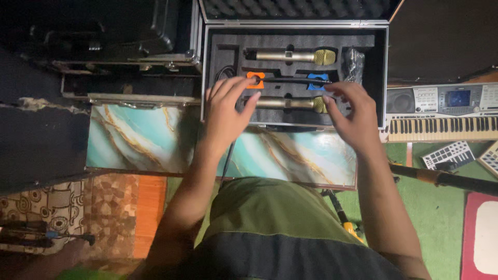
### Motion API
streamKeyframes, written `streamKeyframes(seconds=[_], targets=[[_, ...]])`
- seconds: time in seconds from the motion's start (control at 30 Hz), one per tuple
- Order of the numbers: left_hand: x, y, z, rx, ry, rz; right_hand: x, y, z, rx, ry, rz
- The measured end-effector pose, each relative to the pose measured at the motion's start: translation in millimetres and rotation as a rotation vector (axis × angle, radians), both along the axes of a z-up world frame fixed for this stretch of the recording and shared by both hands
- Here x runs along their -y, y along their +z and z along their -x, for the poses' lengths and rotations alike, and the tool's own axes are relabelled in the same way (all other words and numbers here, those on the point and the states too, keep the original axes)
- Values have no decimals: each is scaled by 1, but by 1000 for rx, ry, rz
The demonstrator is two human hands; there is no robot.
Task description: The person places microphones and rubber rings into a carrying case, adds foam padding, and closes the case.
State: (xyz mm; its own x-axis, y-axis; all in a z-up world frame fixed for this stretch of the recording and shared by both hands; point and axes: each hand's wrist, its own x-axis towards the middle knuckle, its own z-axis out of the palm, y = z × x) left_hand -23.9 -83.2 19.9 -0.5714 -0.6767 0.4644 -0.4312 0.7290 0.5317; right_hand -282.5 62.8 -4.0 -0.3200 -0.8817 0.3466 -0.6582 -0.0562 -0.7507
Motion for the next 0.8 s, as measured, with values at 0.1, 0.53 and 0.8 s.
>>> streamKeyframes(seconds=[0.1,0.53,0.8], targets=[[-41,29,-18,-147,4,-2,-21,28,-31,101,54,50],[-116,34,-117,-189,320,15,-3,28,-113,76,474,29],[-131,-78,-132,-169,471,-209,40,-82,-166,-102,731,-226]])
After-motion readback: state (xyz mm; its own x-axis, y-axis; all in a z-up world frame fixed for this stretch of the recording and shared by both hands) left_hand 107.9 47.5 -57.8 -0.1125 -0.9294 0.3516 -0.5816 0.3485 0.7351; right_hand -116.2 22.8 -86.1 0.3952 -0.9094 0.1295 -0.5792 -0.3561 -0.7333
